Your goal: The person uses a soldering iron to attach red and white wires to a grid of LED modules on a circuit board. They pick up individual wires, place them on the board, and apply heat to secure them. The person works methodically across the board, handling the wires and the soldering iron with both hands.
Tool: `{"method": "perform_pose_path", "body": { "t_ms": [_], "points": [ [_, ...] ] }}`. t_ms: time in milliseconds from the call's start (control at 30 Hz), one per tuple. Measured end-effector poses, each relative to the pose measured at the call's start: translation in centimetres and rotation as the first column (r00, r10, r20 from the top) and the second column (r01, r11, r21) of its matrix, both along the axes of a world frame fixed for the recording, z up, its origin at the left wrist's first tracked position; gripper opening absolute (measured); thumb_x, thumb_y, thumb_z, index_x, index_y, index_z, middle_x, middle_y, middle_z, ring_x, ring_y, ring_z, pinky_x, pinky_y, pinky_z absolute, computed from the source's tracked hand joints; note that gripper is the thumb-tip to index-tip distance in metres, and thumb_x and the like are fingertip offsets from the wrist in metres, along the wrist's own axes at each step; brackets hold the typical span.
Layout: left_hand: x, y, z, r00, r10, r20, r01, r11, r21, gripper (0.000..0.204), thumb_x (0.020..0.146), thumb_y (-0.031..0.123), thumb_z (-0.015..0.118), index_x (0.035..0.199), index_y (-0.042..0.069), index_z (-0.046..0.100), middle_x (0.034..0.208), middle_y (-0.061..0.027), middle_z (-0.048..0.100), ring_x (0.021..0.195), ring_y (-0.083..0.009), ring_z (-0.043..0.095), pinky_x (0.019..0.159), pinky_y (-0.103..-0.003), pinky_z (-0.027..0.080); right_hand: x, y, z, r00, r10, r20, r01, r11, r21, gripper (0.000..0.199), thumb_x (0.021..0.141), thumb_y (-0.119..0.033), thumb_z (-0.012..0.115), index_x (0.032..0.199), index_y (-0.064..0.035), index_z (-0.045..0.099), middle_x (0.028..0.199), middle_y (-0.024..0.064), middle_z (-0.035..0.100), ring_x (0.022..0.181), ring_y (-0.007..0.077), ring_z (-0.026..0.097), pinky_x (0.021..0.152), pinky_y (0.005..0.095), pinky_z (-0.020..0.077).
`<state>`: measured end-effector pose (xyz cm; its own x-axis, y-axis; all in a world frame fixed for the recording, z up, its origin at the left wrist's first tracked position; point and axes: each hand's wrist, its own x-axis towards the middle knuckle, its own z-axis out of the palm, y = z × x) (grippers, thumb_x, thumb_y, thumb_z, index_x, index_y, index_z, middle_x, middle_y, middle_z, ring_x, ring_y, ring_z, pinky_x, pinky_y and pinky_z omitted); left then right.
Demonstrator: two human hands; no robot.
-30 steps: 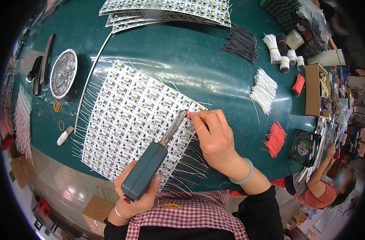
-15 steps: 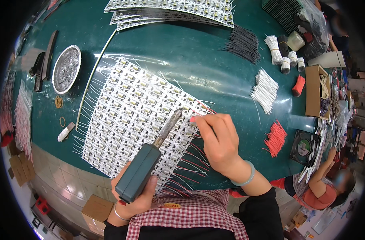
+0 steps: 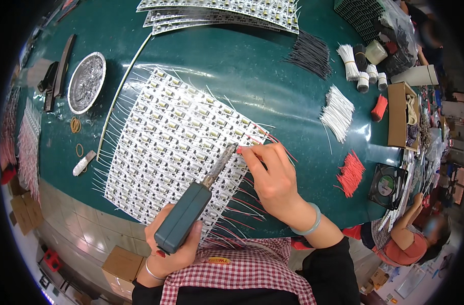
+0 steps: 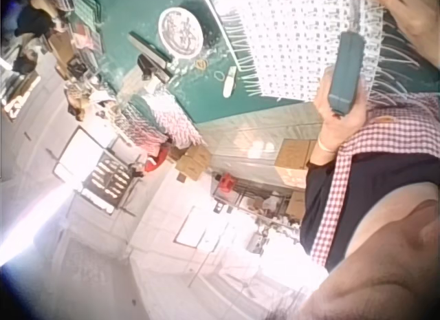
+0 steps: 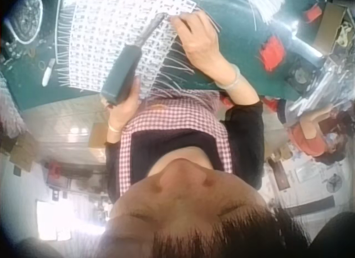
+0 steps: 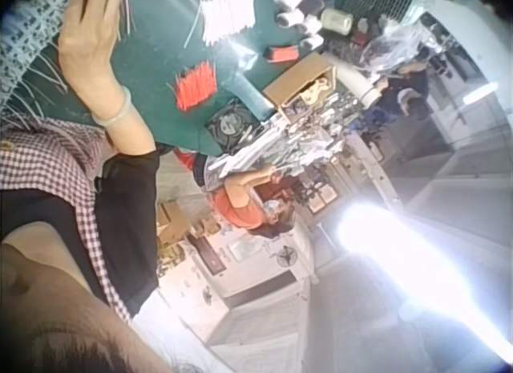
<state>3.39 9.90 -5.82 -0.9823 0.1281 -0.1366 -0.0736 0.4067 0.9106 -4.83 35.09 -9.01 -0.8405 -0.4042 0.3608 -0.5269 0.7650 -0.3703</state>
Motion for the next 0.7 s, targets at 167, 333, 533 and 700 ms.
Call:
{"method": "perform_pose_path", "body": {
  "t_ms": [167, 333, 533, 700],
  "points": [
    [-0.4, 0.2, 0.2, 0.999, -0.032, 0.004, 0.032, 0.999, -0.023, 0.019, 0.081, -0.001, 0.078, 0.1, -0.006, 0.073, 0.092, -0.0157, 0.07, 0.069, -0.0216, 0.069, 0.062, -0.03, 0.054, 0.1, 0.1, 0.0, 1.0, 0.002, 0.017, -0.003, 1.0, 0.015, 0.039, 0.075, 0.002, 0.071, 0.114, 0.0087, 0.069, 0.105, 0.0136, 0.063, 0.092, 0.0281, 0.061, 0.075, 0.0346, 0.0539],
    [-0.2, 0.2, 0.0, 0.999, -0.038, -0.006, 0.037, 0.998, -0.041, 0.017, 0.082, 0.0, 0.079, 0.097, -0.005, 0.073, 0.088, -0.0133, 0.069, 0.065, -0.0195, 0.068, 0.059, -0.029, 0.052, 0.0, 0.0, 0.1, 1.0, 0.01, 0.023, -0.011, 1.0, 0.017, 0.04, 0.075, 0.001, 0.07, 0.114, 0.0092, 0.068, 0.106, 0.0141, 0.062, 0.092, 0.029, 0.061, 0.076, 0.0351, 0.0539],
    [-0.5, 0.0, 0.0, 0.995, -0.085, -0.049, 0.079, 0.992, -0.101, 0.018, 0.081, 0.002, 0.08, 0.097, -0.004, 0.074, 0.084, -0.0123, 0.067, 0.061, -0.0192, 0.065, 0.056, -0.03, 0.051, 0.0, 0.0, 0.2, 0.999, 0.018, 0.028, -0.019, 0.999, 0.032, 0.041, 0.075, 0.001, 0.07, 0.114, 0.0099, 0.068, 0.105, 0.0142, 0.062, 0.092, 0.0291, 0.061, 0.075, 0.0349, 0.0538],
    [1.0, -0.5, -0.7, 1.0, 0.015, 0.009, -0.015, 0.999, -0.037, 0.025, 0.08, 0.002, 0.079, 0.104, -0.006, 0.074, 0.09, -0.0159, 0.071, 0.065, -0.0213, 0.068, 0.059, -0.03, 0.053, 0.0, -0.1, 0.2, 0.999, 0.019, 0.028, -0.02, 0.999, 0.04, 0.04, 0.075, 0.001, 0.07, 0.114, 0.01, 0.069, 0.105, 0.0142, 0.062, 0.092, 0.0287, 0.061, 0.074, 0.0345, 0.0537]
  ]
}}
